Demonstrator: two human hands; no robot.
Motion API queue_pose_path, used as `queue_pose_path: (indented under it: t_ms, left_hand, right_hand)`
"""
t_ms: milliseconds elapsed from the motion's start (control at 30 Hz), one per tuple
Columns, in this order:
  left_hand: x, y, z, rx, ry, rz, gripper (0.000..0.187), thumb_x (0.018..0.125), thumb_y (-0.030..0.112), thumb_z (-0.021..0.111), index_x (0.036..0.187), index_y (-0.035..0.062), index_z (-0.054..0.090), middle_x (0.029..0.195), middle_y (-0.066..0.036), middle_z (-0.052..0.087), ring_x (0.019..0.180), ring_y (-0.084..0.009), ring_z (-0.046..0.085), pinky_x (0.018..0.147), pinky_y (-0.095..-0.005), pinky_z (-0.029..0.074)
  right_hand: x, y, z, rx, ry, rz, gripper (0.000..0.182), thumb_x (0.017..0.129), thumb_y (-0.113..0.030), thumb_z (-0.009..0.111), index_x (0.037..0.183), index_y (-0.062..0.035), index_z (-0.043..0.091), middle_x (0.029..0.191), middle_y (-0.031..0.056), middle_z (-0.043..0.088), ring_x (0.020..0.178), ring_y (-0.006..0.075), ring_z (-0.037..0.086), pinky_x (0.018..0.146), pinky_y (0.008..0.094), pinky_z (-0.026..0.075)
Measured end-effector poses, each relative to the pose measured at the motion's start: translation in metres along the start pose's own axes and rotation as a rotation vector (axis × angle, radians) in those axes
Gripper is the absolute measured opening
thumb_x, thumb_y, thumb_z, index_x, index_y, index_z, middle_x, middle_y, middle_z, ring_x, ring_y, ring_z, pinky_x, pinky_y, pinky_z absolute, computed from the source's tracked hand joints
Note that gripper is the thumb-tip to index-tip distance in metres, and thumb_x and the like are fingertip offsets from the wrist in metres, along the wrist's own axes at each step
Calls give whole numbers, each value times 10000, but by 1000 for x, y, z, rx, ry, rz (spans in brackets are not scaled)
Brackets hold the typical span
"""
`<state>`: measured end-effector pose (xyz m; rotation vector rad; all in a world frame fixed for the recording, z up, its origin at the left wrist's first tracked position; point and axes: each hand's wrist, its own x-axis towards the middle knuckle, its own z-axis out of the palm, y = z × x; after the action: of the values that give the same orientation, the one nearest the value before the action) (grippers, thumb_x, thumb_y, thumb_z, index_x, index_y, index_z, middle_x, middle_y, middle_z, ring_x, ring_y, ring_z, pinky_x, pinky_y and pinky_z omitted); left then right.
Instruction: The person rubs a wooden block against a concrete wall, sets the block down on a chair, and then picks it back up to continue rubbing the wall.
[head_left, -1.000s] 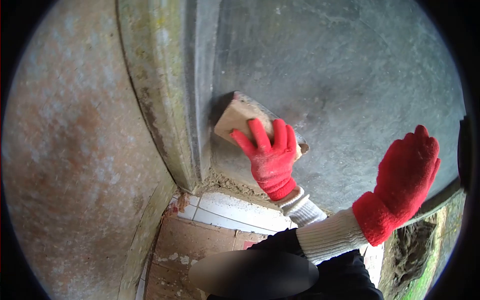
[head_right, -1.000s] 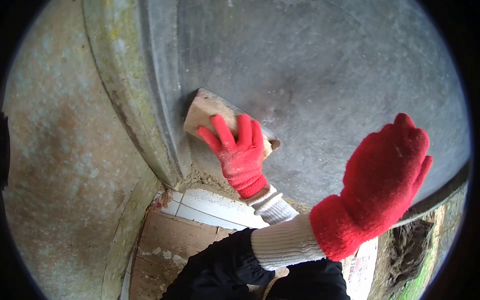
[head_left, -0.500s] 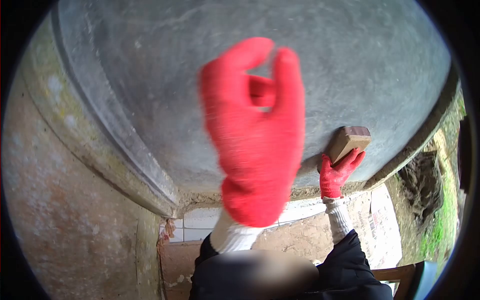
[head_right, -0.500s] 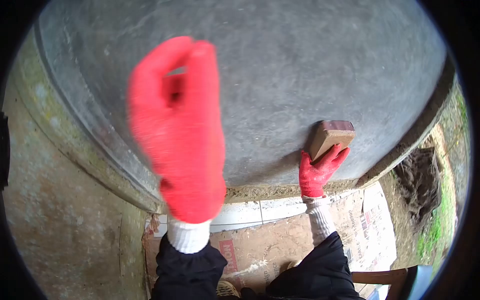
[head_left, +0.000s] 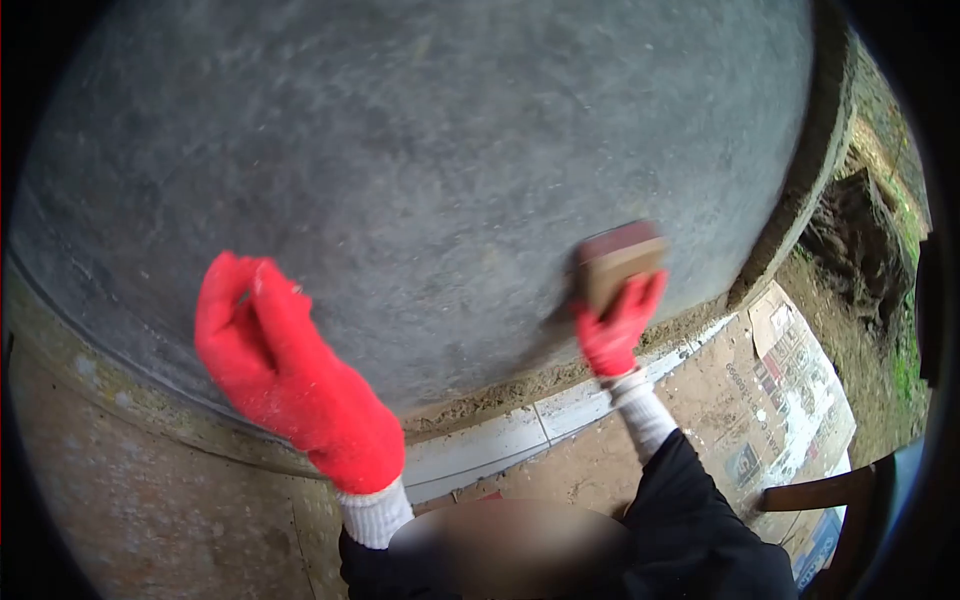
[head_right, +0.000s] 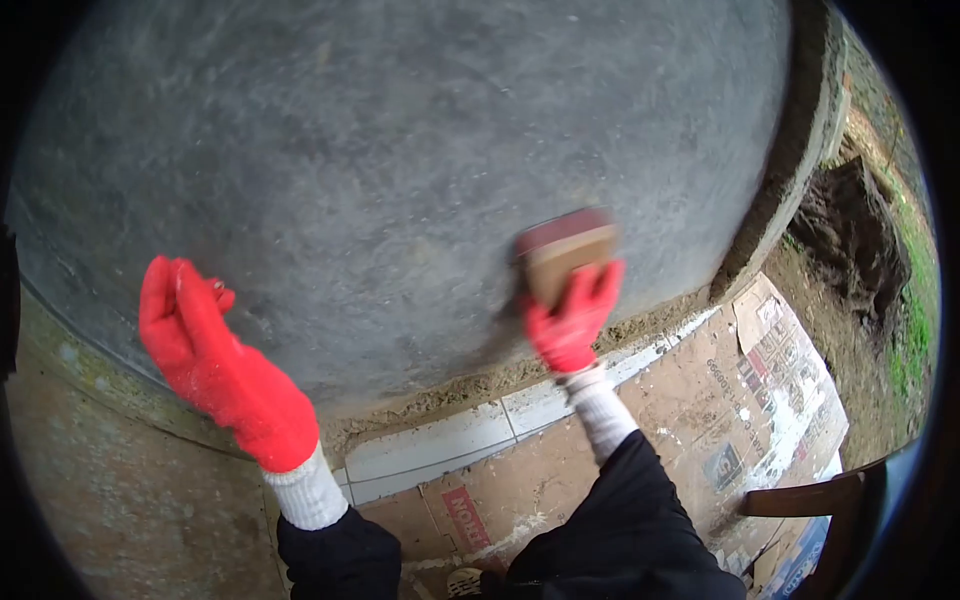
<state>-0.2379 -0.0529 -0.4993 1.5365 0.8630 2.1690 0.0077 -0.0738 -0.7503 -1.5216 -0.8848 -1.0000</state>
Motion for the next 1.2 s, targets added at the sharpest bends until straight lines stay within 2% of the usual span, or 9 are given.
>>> queue_pose_path:
  t_ms: [133,333,433,567,600,733,933,1033,1200]
  left_hand:
    - [-17,4,15,34,-43,-20,377,986,219,553,1274,-20,511,1129,-71,580,970,-147,538,895,-311,436]
    - [-76,-17,68,58,-377,72,425,976,128,553,1347,-21,407,1142,-111,554,1027,-178,526,920,-331,439]
    - [-88,-23,73,301,-523,476,513,902,43,615,1358,-23,392,1242,-156,492,1095,-239,519,959,-370,446]
    - [-90,-46,42,455,-719,712,598,761,92,754,1278,-4,468,1304,-206,487,1195,-350,451,1005,-462,396]
    - [-88,-49,34,509,-786,773,593,754,82,752,1268,-5,469,1309,-210,484,1193,-357,453,1005,-468,396]
    - [-89,-59,20,575,-867,753,595,739,74,755,1254,-4,468,1331,-219,465,1202,-377,448,1012,-483,392]
    - [-120,-58,84,482,-923,843,604,731,162,781,1230,3,480,1326,-208,448,1223,-394,444,1042,-532,373]
    - [-113,-54,114,354,-1134,1113,662,689,192,792,1247,26,476,1264,-166,463,1254,-436,431,1060,-616,342]
    - [-82,-73,127,418,-1188,1451,581,716,251,791,1196,46,537,1287,-152,482,1293,-426,410,1084,-634,310]
  right_hand:
    - [48,41,-5,103,198,736,931,787,-281,701,1538,-38,206,1525,362,163,1360,563,253,1099,565,297]
    - [-8,-19,-16,229,-346,-439,521,602,-230,738,1111,-251,629,1030,143,484,967,363,540,766,544,475]
    - [15,-3,-21,265,-226,-425,500,505,-267,737,992,-350,660,905,68,453,892,335,549,719,501,481]
    - [36,84,-26,72,69,163,643,636,-210,736,1249,-102,575,1274,310,434,1115,511,488,901,583,445]
    - [40,112,-27,7,108,240,805,703,-222,725,1411,-6,409,1443,400,252,1262,571,370,1024,610,355]
    - [65,173,-25,44,338,893,893,731,-199,725,1501,-28,306,1492,365,220,1339,529,318,1103,544,306]
    - [14,61,-33,339,-198,-96,540,580,-202,762,1098,-218,611,1103,216,486,1006,432,537,744,584,462]
    - [27,79,-35,319,-130,-263,543,503,-224,771,1025,-305,645,976,163,469,969,401,540,712,565,452]
    - [46,174,-36,-99,138,628,819,692,-266,752,1396,-40,400,1460,375,264,1261,559,392,1043,538,385]
